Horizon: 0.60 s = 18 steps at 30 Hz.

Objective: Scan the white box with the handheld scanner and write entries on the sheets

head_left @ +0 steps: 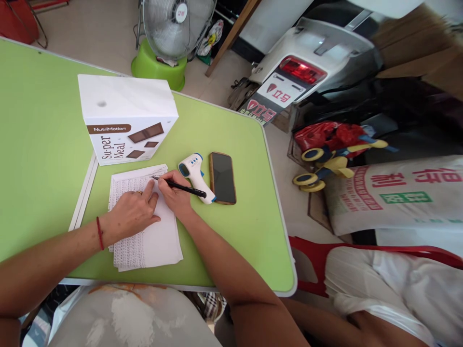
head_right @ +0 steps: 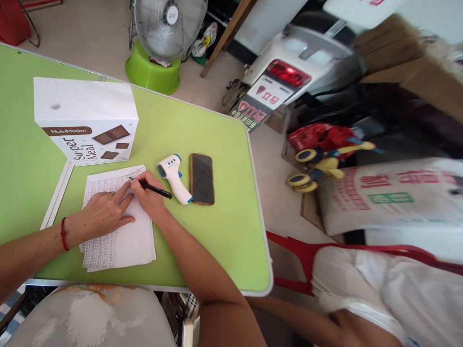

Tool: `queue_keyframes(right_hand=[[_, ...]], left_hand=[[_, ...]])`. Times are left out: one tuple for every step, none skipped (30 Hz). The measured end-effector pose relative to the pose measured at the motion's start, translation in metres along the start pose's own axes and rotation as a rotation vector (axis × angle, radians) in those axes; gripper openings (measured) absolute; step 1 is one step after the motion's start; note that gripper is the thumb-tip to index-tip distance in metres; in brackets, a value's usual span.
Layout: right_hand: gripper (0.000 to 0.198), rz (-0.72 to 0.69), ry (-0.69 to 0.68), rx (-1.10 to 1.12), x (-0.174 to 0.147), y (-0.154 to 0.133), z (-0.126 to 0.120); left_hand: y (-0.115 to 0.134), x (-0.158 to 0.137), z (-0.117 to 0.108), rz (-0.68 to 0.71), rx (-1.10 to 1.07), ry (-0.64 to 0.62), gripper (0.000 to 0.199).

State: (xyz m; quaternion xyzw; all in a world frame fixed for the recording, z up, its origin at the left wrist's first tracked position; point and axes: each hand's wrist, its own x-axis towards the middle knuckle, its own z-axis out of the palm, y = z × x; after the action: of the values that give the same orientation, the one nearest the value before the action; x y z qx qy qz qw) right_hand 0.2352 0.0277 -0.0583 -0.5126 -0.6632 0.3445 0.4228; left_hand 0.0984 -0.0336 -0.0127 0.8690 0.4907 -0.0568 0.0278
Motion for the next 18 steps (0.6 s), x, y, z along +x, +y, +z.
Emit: queue_keyframes(right_hand=[[0.011,-0.001,-0.007,0.002,-0.0001,-0.0004,-0.0003],[0.012,0.0,-0.012,0.006,-0.0003,-0.0009,-0.0004],[0.012,0.001,-0.015,0.011,-0.0004,-0.0013,-0.0005],[0.012,0.001,-0.01,0.016,-0.0005,-0.0015,-0.0005],[0.013,-0.001,-0.001,0.02,-0.0005,-0.0015,-0.0005],[0.013,-0.004,0.006,0.023,-0.0005,-0.0013,-0.0003],[0.013,-0.008,0.009,0.027,-0.0005,-0.0009,-0.0001],[0.013,-0.009,0.01,0.03,-0.0005,-0.0003,0.0001],[0.012,-0.008,0.012,0.033,-0.0004,0.0003,0.0002],[0.012,-0.005,0.017,0.035,-0.0004,0.001,0.0004],[0.012,-0.001,0.021,0.034,-0.0004,0.0015,0.0004],[0.012,0.0,0.026,0.031,-0.0003,0.002,0.0005],[0.012,-0.004,0.03,0.026,-0.0004,0.0022,0.0004],[0.012,-0.011,0.028,0.02,-0.0004,0.0022,0.0004],[0.012,-0.018,0.023,0.013,-0.0004,0.002,0.0003],[0.012,-0.023,0.017,0.006,-0.0004,0.0017,0.0002],[0.013,-0.025,0.014,0.0,-0.0004,0.0012,0.0001],[0.013,-0.025,0.011,-0.003,-0.0004,0.0007,0.0]], left_hand=[[-0.0001,-0.0001,-0.0003,0.003,0.0,-0.005,0.054],[-0.0002,-0.0002,-0.0004,0.004,-0.002,-0.01,0.053],[-0.0003,-0.0003,-0.0005,0.004,-0.005,-0.013,0.053],[-0.0003,-0.0003,-0.0003,0.002,-0.008,-0.013,0.053],[-0.0003,-0.0003,-0.0001,0.001,-0.01,-0.01,0.052],[-0.0003,-0.0002,0.0001,-0.002,-0.01,-0.006,0.052],[-0.0002,-0.0001,0.0004,-0.003,-0.009,-0.002,0.052],[-0.0002,0.0001,0.0005,-0.005,-0.007,0.001,0.052],[-0.0002,0.0003,0.0006,-0.005,-0.005,0.004,0.051],[-0.0002,0.0004,0.0006,-0.004,-0.004,0.006,0.05],[-0.0003,0.0004,0.0005,-0.004,-0.004,0.007,0.05],[-0.0004,0.0003,0.0003,-0.004,-0.005,0.008,0.05],[-0.0005,0.0002,0.0002,-0.004,-0.006,0.01,0.049],[-0.0007,0.0,0.0002,-0.004,-0.007,0.012,0.049],[-0.0008,-0.0003,0.0002,-0.004,-0.007,0.014,0.049],[-0.001,-0.0005,0.0004,-0.004,-0.008,0.015,0.049],[-0.0011,-0.0006,0.0007,-0.006,-0.012,0.015,0.049],[-0.0011,-0.0007,0.0011,-0.008,-0.019,0.014,0.05]])
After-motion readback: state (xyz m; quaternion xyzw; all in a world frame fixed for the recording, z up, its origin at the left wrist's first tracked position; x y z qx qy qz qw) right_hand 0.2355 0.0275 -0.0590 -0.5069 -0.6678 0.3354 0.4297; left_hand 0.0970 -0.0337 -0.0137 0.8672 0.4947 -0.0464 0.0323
